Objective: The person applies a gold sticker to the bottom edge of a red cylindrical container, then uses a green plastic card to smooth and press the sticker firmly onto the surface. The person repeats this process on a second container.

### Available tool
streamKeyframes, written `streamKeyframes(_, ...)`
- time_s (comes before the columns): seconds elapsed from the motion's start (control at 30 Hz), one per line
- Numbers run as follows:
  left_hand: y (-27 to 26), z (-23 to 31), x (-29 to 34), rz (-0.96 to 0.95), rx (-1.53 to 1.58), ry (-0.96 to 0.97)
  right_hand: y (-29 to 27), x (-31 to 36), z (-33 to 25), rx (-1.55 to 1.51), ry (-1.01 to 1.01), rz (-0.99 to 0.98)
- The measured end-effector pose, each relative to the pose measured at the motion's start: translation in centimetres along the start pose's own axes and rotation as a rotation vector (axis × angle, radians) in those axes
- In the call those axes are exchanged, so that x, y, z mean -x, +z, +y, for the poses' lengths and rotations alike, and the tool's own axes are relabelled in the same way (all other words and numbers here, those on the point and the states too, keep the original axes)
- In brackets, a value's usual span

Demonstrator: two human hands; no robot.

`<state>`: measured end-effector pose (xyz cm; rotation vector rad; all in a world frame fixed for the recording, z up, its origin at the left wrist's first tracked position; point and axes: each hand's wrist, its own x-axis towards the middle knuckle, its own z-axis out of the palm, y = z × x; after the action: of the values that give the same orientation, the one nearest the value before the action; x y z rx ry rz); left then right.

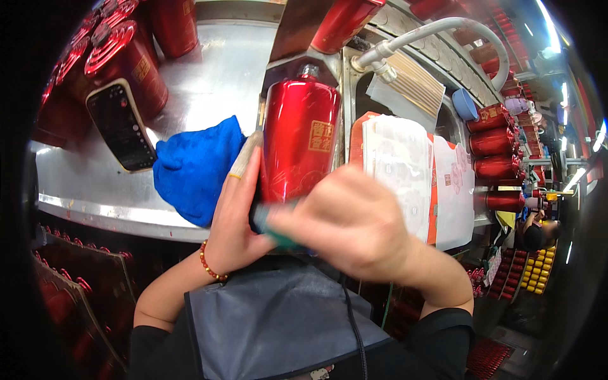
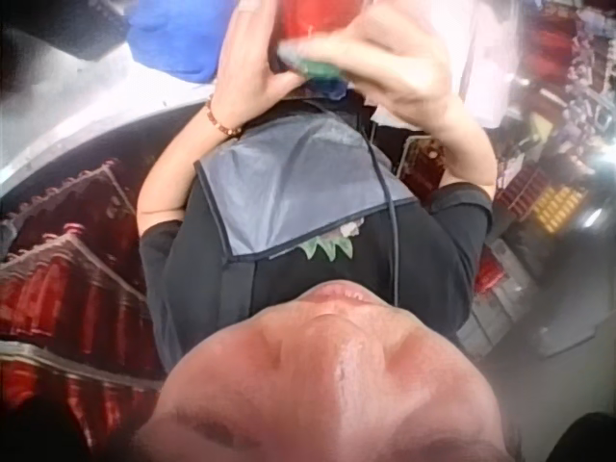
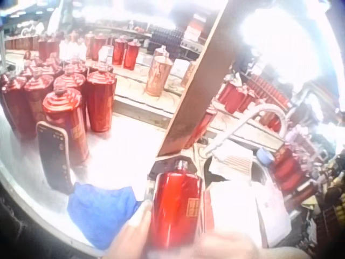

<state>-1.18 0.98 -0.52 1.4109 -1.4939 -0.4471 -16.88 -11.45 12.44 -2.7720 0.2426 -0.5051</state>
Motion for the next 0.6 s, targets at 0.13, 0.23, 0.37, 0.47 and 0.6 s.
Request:
streamKeyframes(0.13, -0.1, 0.2, -0.2, -0.017, -0.02, 0.041, -1.9, -1.7, 5.4, 0.032, 0.268, 0.324)
streamKeyframes(0.23, -0.2, 0.2, 0.0, -0.061, -0.033, 0.006, -1.6, -1.1, 3.4, -0.03, 0.093, 0.161)
streamKeyframes(0.37, -0.2, 0.1, -0.4, -0.087, -0.05, 0.036, -1.1, -0.7, 6.7, -0.19, 0.396, 0.429)
streamKeyframes(0.47, -0.5, 0.0, -0.5, -0.107, -0.11, 0.051, -1.3, -0.1, 3.8, -0.086, 0.15, 0.21)
streamKeyframes(0.6, -0.6, 0.2, -0.7, -0.187, -0.142, 0.053, -0.5, 0.6, 5.7, -0.046, 0.226, 0.351)
